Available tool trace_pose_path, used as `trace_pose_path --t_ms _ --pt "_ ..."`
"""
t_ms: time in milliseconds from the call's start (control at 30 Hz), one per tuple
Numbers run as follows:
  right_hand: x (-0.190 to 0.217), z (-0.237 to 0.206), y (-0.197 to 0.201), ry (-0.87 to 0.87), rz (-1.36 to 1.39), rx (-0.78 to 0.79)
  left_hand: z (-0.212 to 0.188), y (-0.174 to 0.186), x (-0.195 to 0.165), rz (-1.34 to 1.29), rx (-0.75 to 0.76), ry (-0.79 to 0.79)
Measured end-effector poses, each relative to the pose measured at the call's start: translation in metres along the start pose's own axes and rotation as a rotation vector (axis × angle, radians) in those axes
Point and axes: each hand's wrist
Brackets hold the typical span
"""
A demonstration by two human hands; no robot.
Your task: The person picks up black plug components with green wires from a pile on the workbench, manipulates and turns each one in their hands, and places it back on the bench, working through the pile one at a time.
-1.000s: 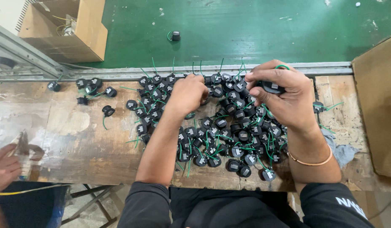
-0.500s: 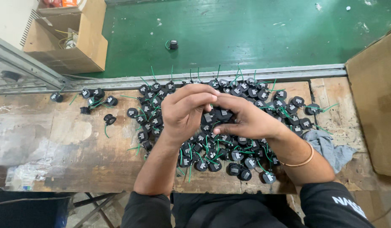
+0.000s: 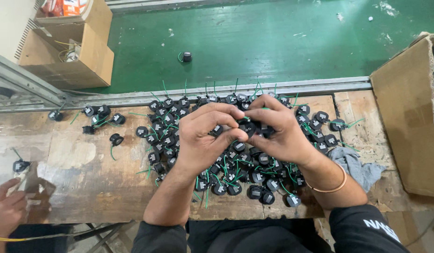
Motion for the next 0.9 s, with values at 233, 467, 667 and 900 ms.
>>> trace_pose_path --t_ms 233,467,667,900 --pt "0.005 -0.007 -0.001 0.041 -0.068 -0.036 0.0 -0.015 -0.002 0.054 -0.109 -0.088" --pt "0.014 -0.012 0.003 0.024 -0.035 -0.012 0.01 -0.006 -0.012 0.079 -0.028 -0.296" --pt "0.013 -0.014 0.01 0.034 -0.036 -0.016 0.012 0.005 -0.027 0.155 0.041 -0.322" --pt "0.014 -0.011 0.02 0.026 -0.068 -0.064 0.015 0.0 -0.033 0.113 0.092 -0.3"
Point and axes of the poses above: each hand's wrist, its own z-axis towards the middle knuckle, its own y-axis out of the back of the hand, x = y × z, and after that the axes turned 8 degrees about -y, right-handed
